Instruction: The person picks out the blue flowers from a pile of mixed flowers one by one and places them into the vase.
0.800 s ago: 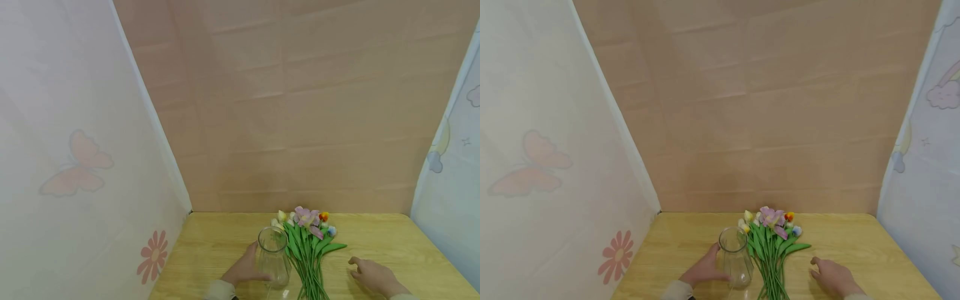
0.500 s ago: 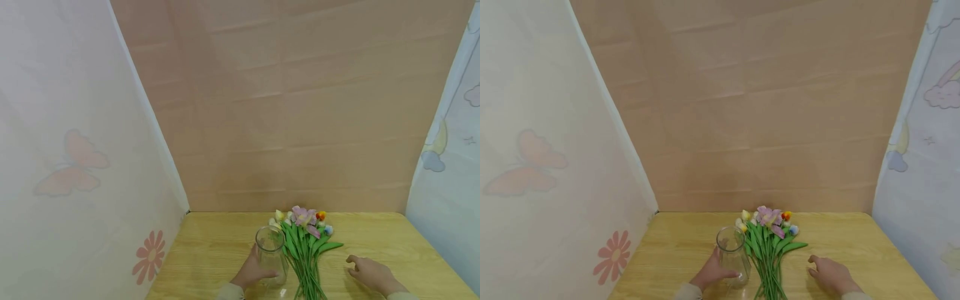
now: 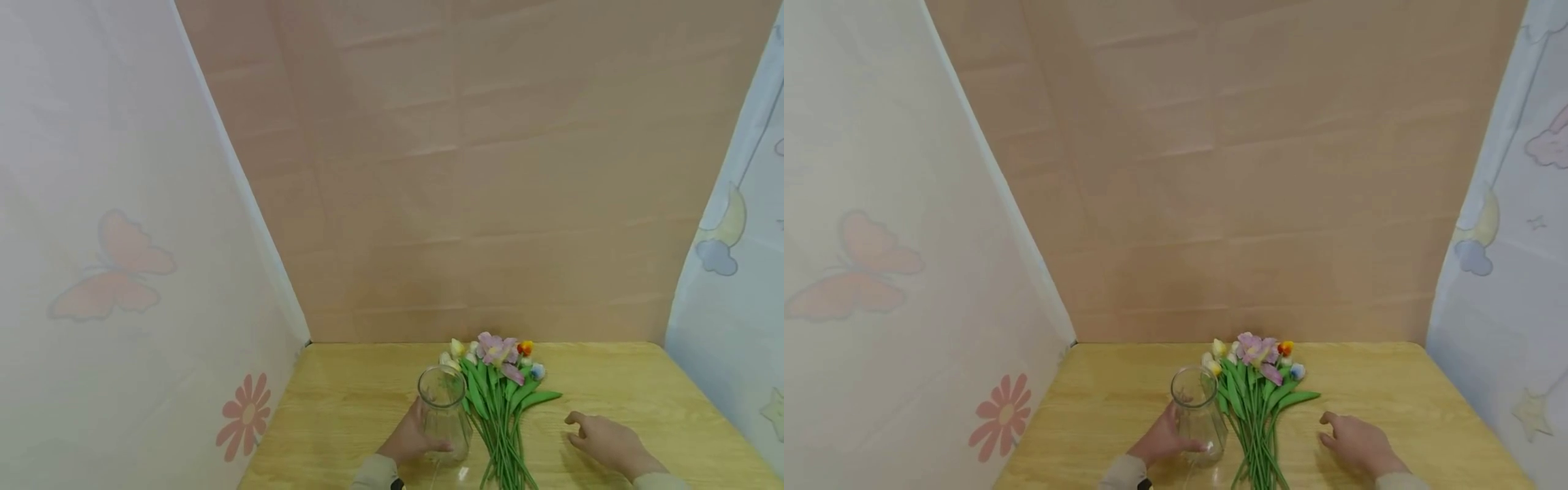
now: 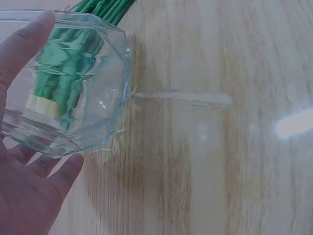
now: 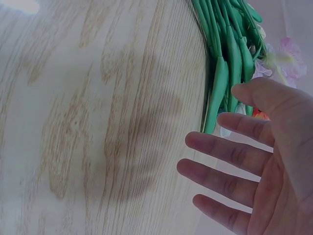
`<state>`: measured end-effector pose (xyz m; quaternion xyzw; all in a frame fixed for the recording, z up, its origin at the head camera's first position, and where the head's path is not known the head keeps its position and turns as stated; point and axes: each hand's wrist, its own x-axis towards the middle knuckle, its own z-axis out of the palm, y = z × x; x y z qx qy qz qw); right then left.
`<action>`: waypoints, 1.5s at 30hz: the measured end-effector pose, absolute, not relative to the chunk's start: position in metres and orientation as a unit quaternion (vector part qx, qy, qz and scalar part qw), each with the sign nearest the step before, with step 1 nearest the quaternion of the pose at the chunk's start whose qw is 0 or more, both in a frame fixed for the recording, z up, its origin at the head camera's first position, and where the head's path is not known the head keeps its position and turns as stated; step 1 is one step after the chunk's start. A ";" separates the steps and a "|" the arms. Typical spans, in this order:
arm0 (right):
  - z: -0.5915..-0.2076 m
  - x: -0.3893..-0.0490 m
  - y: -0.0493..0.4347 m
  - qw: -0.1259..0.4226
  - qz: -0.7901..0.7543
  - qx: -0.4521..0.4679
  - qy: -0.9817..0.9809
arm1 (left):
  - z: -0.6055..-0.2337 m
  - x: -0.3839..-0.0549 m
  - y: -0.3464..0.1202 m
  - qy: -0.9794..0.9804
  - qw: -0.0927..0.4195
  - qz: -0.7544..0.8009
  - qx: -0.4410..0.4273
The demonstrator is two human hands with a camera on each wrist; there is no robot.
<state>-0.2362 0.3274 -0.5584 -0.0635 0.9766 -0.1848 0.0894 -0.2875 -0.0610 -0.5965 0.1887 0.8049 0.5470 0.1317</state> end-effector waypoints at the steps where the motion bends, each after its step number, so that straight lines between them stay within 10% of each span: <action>1: -0.558 -0.236 0.327 0.089 -0.184 -0.063 0.977 | -0.596 -0.288 -0.060 0.806 0.130 0.546 0.191; 28: -0.554 -0.234 0.322 0.070 -0.179 -0.062 0.979 | -0.588 -0.293 -0.084 0.805 0.141 0.546 0.185; 45: -0.551 -0.268 0.217 0.014 -0.311 0.007 0.950 | -0.586 -0.286 -0.083 0.812 0.133 0.535 0.192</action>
